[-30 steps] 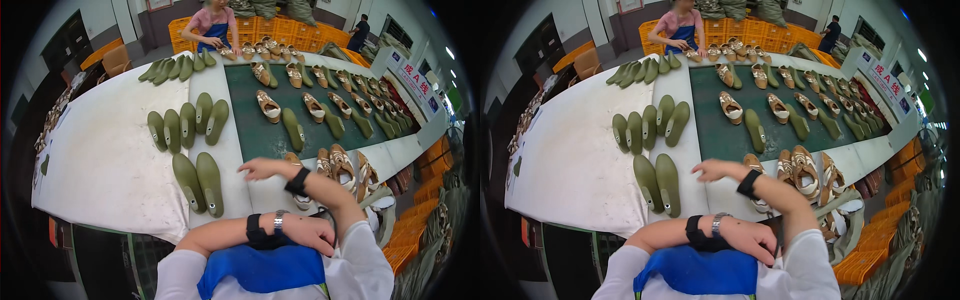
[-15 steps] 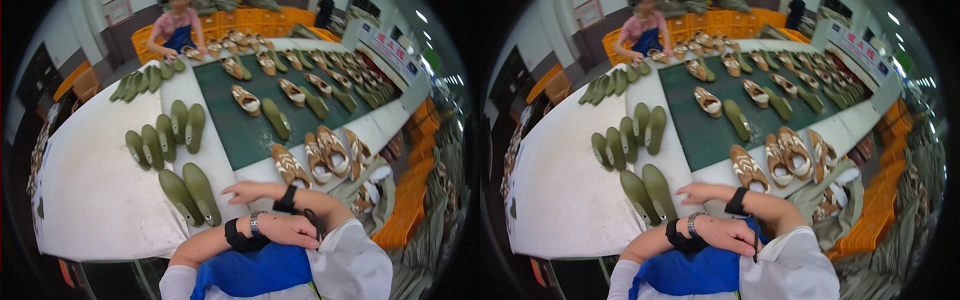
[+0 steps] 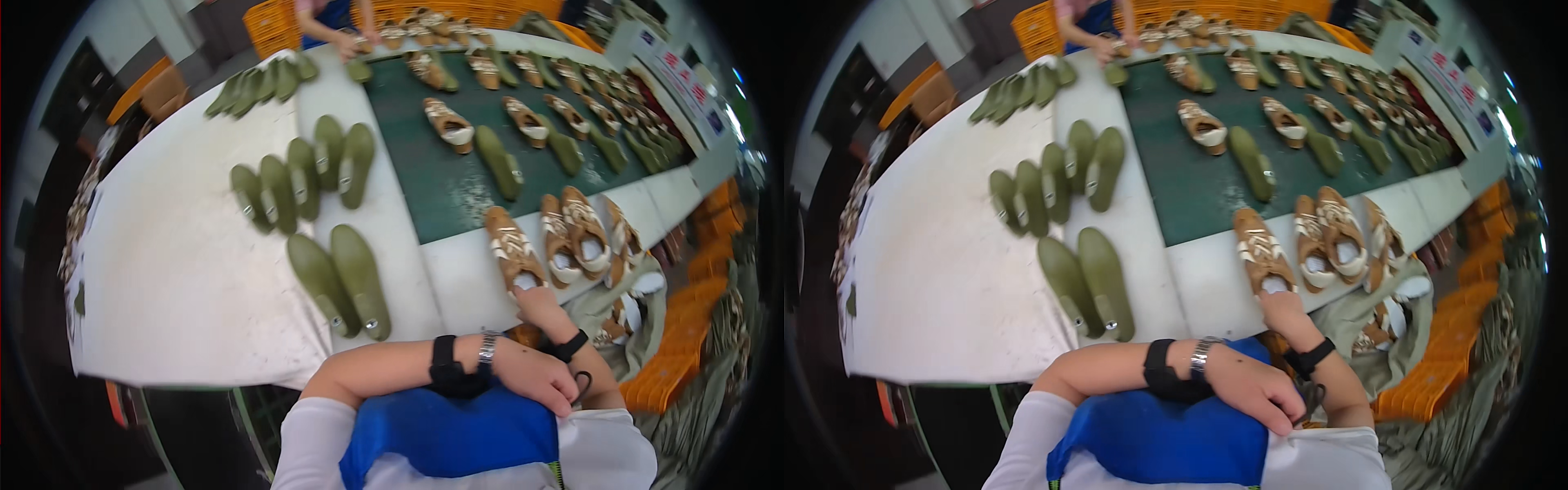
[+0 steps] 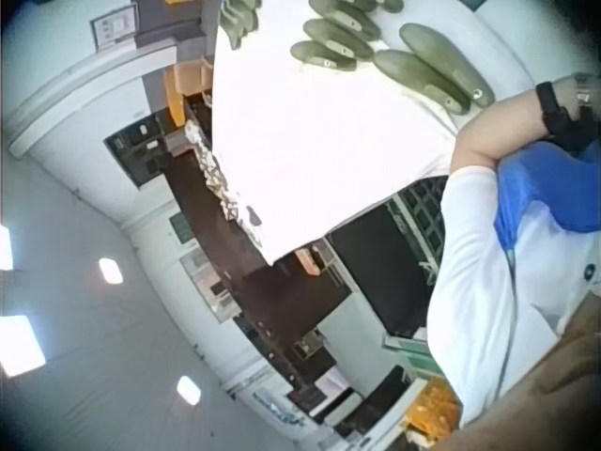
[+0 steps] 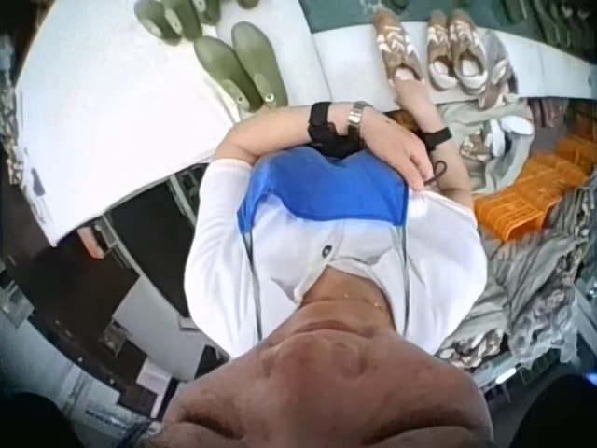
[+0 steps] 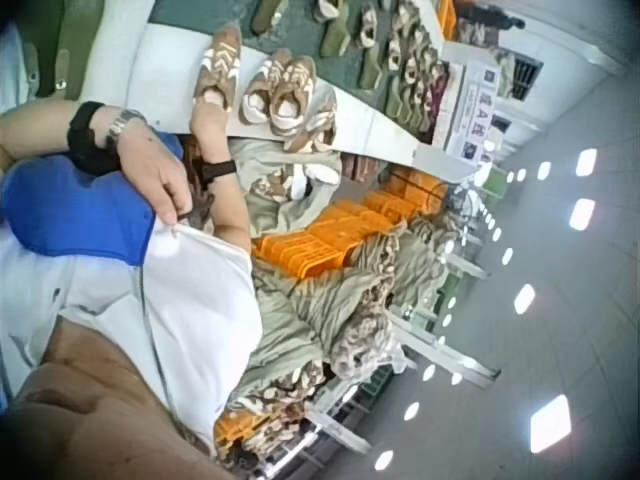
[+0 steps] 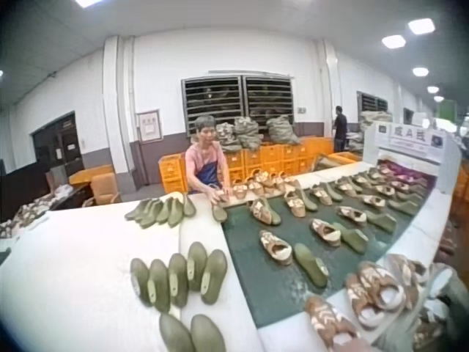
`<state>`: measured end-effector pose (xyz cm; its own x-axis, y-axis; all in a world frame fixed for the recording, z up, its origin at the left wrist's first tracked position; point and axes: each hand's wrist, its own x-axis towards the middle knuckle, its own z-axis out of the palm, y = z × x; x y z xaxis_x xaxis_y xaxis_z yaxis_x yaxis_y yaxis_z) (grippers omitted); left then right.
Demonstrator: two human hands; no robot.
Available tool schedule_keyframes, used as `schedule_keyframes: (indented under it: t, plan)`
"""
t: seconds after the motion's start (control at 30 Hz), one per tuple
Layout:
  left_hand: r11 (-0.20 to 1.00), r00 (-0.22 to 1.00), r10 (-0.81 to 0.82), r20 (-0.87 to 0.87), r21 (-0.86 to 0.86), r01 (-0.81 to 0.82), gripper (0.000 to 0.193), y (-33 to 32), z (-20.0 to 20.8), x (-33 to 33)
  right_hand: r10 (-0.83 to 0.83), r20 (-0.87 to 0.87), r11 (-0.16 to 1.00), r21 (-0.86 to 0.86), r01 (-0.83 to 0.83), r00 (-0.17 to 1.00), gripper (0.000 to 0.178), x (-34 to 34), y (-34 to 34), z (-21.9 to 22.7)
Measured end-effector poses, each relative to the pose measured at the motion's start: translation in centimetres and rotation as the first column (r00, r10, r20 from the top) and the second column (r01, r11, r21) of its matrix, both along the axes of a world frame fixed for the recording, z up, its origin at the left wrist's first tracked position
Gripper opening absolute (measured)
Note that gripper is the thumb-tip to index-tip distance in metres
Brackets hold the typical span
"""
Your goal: Organizing shoes and placing them onto shoe lasts on a conveyor belt in a shoe factory.
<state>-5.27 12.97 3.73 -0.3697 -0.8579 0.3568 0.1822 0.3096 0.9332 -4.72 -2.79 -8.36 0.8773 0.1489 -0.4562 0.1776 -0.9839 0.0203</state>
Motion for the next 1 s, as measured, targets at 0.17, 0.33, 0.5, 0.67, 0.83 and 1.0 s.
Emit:
schedule_keyframes:
  t: [0.17,0.33,0.5,0.67,0.83,1.0]
  plan:
    - [0.995,0.995,0.097,-0.015,0.013,-0.097,0.030,2.1,0.3,0.5,0.288,-0.076,0.958,0.014,-0.288,0.954,0.028,3.5,5.4,3.0]
    - [0.980,0.976,0.196,0.091,0.015,-0.198,0.031,3.0,1.2,1.1,0.649,0.012,0.644,0.523,-0.558,0.761,0.051,7.1,16.4,3.3]
    - [0.971,0.976,0.201,0.084,0.118,-0.210,0.031,4.7,1.0,3.0,0.740,-0.048,0.522,0.670,-0.528,0.671,0.042,4.7,23.4,-2.9]
    - [0.974,0.978,0.208,0.029,0.083,-0.209,0.028,4.1,-0.4,3.1,0.613,0.001,0.621,0.618,-0.482,0.790,0.030,4.6,19.6,-2.9]
    - [0.990,0.992,0.125,-0.003,0.066,-0.125,0.026,2.7,0.4,4.0,0.173,0.091,0.395,0.906,-0.154,0.981,0.016,7.3,12.8,-1.0]
    - [0.986,0.989,0.144,-0.031,0.089,-0.141,0.025,2.6,0.4,4.5,-0.201,-0.169,0.152,0.968,0.201,0.965,0.011,12.1,9.7,1.4]
